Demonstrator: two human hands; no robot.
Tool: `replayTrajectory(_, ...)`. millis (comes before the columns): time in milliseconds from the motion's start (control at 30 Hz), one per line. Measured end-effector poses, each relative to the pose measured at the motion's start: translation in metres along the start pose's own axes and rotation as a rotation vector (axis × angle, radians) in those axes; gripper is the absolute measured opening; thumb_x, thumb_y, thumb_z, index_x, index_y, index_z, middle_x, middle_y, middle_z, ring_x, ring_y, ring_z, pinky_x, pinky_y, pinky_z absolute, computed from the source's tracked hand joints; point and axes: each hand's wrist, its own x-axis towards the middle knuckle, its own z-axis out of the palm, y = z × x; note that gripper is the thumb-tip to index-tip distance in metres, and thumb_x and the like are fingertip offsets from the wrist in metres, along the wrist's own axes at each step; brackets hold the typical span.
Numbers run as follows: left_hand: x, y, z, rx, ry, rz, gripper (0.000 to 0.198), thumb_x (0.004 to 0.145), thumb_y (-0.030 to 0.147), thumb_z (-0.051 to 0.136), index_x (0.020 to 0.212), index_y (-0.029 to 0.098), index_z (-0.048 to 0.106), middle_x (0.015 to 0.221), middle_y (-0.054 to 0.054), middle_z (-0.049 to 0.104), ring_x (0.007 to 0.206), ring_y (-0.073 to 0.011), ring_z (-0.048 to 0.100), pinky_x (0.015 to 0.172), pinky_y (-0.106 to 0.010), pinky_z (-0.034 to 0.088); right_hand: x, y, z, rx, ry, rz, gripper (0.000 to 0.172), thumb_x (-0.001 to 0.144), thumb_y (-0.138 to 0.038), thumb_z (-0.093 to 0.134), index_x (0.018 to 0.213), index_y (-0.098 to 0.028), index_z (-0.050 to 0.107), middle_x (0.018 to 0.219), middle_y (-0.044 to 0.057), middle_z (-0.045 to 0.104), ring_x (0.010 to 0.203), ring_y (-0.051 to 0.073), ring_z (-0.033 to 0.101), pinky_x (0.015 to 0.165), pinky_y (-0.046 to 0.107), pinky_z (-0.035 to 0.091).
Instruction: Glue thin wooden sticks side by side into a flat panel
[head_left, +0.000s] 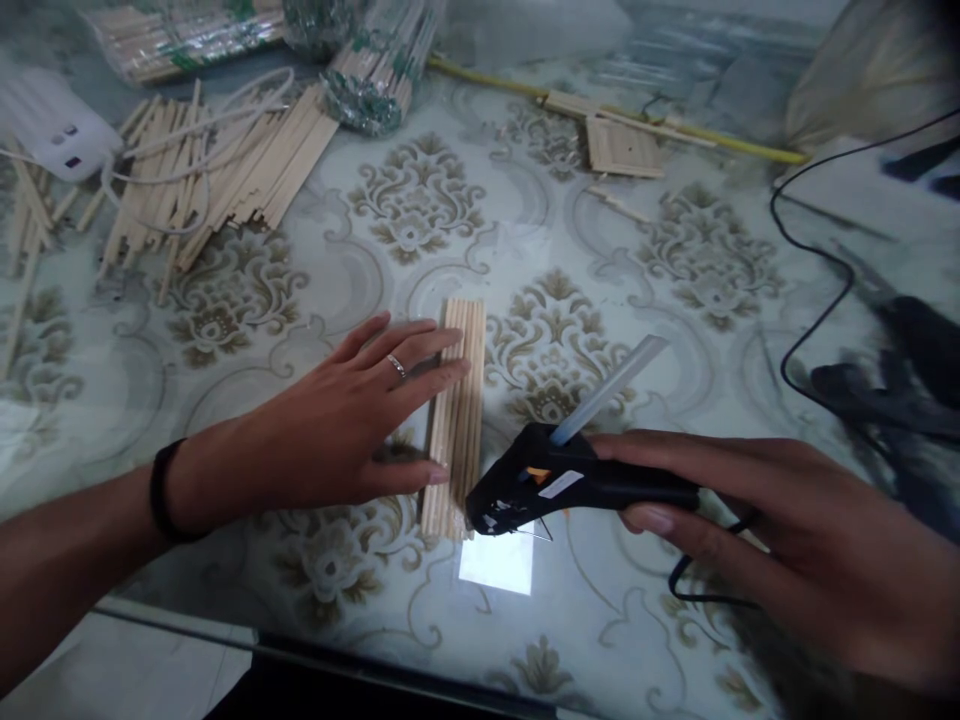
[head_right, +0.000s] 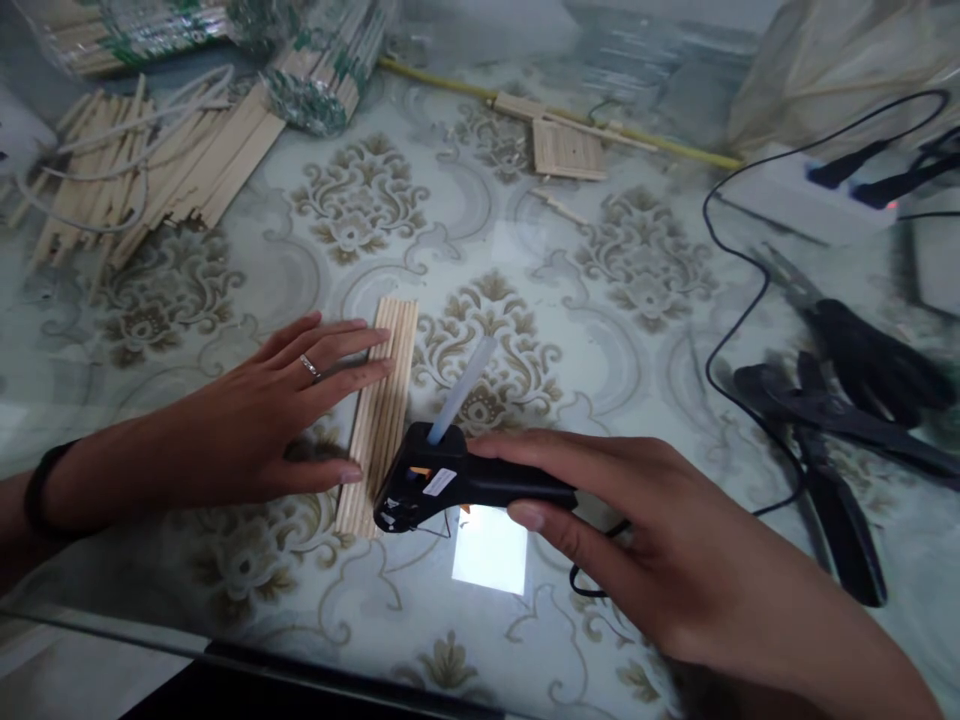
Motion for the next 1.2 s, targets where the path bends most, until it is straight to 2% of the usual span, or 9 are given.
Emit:
replayTrajectory(200,-0.0007,-0.0009,0.0008,0.008,-0.004,0.004,0.074,0.112,0.056,0.076,0.170,0.014,0.056,0.182,-0.024,0.054,0.177,-0.0440,0.045,0.150,-0.066,0.031,-0.0016,-0.0010,-0.0016,0.048,-0.015,0.017,0.046,0.121,-0.045,0.058,0.166,-0.053,0.064,0.130,-0.007,0.096,0.095,0.024,0.096,0.074,0.027,0.079)
replayTrajectory(333,-0.0001,0.0001,0.0004,-0.001,-0.002,0.001,0.074,0.112,0.054,0.077,0.170,0.013,0.057,0.181,-0.026,0.055,0.176,-0.0453,0.045,0.149,-0.069,0.033,-0.0022,-0.0015,-0.0030,0.055,-0.019,0.026,0.051,0.118,-0.040,0.063,0.167,-0.053,0.064,0.131,-0.006,0.096,0.095,0.026,0.096,0.075,0.030,0.080)
replayTrajectory(500,0.0006,0.0006,0.0002,-0.030,0.008,-0.005,0.074,0.108,0.052,0.082,0.169,0.016,0.059,0.181,-0.025,0.056,0.175,-0.0463,0.048,0.149,-0.071,0.032,-0.0013,-0.0014,-0.0026,0.052,-0.037,0.023,0.048,0.119,-0.040,0.061,0.165,-0.052,0.064,0.130,-0.006,0.096,0.096,0.024,0.096,0.075,0.027,0.079)
replayTrajectory(867,0.0003,-0.0006,-0.0006,0.015,-0.019,0.010,0.073,0.113,0.055,0.074,0.170,0.013,0.055,0.183,-0.027,0.053,0.177,-0.0443,0.044,0.149,-0.069,0.031,0.0055,-0.0056,-0.0028,0.004,-0.012,-0.016,0.035,0.124,-0.044,0.054,0.157,-0.043,0.067,0.126,-0.002,0.097,0.095,0.020,0.096,0.080,0.021,0.076)
replayTrajectory(1100,0.0003,-0.0005,-0.0002,0.010,-0.030,-0.002,0.074,0.114,0.056,0.074,0.172,0.015,0.053,0.183,-0.026,0.053,0.178,-0.0433,0.043,0.150,-0.068,0.030,0.0040,-0.0045,-0.0025,0.023,0.006,-0.002,0.042,0.121,-0.040,0.059,0.161,-0.048,0.067,0.129,-0.002,0.096,0.096,0.026,0.096,0.077,0.029,0.080)
replayTrajectory(1200,0.0002,0.0001,-0.0004,0.014,-0.027,-0.002,0.074,0.114,0.058,0.073,0.171,0.014,0.055,0.183,-0.025,0.053,0.178,-0.0437,0.043,0.150,-0.067,0.030,0.0038,-0.0042,-0.0022,0.020,0.010,-0.001,0.043,0.120,-0.037,0.060,0.161,-0.047,0.068,0.131,-0.002,0.096,0.099,0.025,0.096,0.079,0.028,0.080)
